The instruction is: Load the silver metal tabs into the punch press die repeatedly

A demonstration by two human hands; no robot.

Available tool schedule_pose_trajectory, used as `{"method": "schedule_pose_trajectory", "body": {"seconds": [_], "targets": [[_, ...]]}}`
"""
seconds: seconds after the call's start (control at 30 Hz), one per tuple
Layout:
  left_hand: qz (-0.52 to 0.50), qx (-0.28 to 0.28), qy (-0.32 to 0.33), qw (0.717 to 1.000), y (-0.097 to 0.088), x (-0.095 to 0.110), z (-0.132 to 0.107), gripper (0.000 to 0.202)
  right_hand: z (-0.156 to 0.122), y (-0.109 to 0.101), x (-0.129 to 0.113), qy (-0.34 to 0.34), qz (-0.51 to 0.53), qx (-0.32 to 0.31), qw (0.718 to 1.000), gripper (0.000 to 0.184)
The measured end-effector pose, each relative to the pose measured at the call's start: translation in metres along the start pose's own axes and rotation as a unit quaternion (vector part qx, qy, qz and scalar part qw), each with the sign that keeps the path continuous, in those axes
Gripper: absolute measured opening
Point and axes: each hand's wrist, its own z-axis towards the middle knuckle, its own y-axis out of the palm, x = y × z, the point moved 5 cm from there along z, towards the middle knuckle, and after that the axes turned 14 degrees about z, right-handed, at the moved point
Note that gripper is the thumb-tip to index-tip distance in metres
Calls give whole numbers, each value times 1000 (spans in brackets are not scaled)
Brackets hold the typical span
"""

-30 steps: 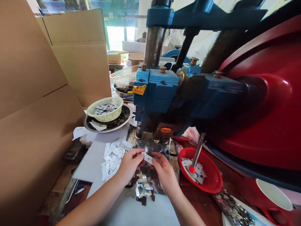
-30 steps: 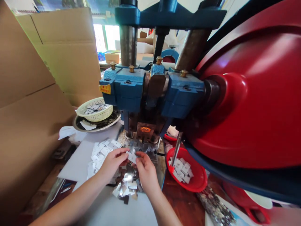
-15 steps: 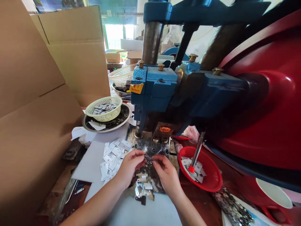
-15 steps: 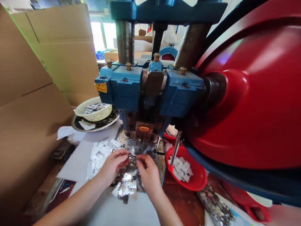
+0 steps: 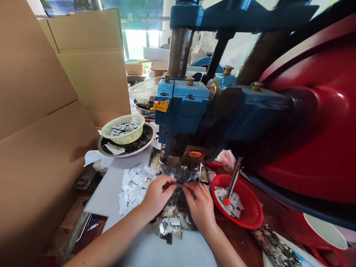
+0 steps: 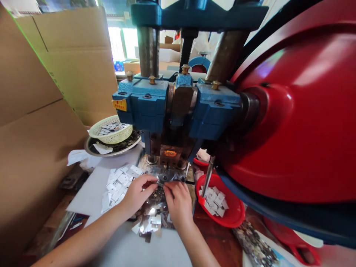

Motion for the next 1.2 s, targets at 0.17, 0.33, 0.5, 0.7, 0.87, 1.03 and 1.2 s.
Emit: {"method": "schedule_pose_trajectory", "body": {"seconds": [0.17,0.33,0.5,0.7,0.87,1.03,1.2], "targets": [[136,49,56,988,8,5,35,12,22,6,29,100,22,30,994,19],[122,60,19,991,20,-11,60,21,37,13,50,142,31,44,988,21],[103,7,29,994,32,-18,69,32,40,19,62,186,53,59,979,20],[101,-5,32,994,26,-14,70,33,37,17,62,187,60,68,978,23],[143,2,24,990,-17,-17,39,22,14,-6,55,184,88,89,975,25],[268,-136,60,952,-31,-33,-8,13,-16,-22,53,232,74,53,969,24],[348,-174,83,917,-21,-36,-27,13,-30,-23,53,245,28,25,969,27]]}}
